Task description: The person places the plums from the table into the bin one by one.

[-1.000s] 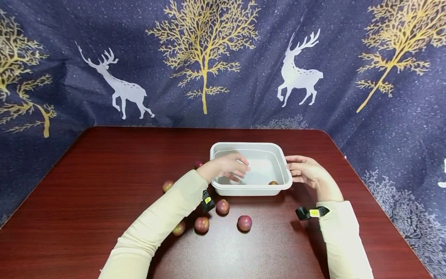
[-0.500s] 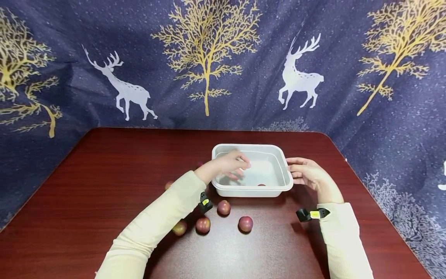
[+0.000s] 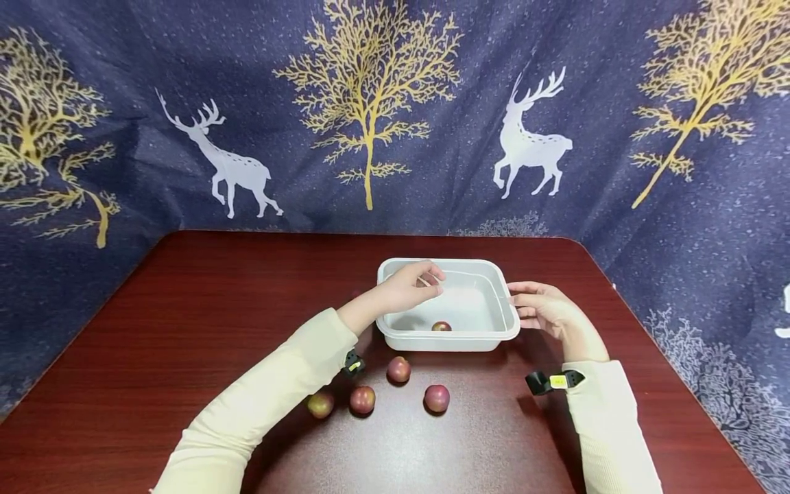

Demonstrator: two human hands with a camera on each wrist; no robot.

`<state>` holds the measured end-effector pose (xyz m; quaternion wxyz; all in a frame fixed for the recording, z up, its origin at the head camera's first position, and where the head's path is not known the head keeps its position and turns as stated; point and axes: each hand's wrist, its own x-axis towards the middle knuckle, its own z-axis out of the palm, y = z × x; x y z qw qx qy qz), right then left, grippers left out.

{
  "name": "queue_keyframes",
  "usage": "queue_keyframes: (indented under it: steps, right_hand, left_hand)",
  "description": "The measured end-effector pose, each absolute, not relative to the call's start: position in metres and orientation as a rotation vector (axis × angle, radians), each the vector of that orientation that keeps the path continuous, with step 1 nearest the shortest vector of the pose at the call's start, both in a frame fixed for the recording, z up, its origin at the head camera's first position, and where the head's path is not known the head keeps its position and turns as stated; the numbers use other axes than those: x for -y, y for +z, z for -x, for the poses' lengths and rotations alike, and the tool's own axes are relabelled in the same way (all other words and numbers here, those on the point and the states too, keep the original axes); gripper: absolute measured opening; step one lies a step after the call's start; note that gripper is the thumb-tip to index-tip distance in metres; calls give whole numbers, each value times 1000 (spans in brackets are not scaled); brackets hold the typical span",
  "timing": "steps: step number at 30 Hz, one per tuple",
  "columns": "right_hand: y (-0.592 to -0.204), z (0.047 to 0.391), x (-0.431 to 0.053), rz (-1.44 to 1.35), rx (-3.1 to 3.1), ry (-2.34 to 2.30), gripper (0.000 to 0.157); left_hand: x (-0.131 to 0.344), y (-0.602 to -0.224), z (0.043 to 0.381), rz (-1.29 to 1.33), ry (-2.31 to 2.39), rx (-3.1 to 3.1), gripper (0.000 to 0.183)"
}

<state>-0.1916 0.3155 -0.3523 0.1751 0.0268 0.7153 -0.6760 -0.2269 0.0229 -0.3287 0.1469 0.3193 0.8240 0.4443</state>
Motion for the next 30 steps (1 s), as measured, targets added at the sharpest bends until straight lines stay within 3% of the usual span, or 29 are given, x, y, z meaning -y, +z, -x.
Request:
queue_keyframes:
  steps: [19, 30]
  right_hand:
    - [-354, 193, -316, -63, -2018, -1916, 29]
    - [-353, 192, -315, -67, -2039, -1890, 47]
  left_hand:
    - [-9, -321, 190, -1654, 745, -2628, 25]
    - [-8, -324, 171, -1853, 665, -2549, 25]
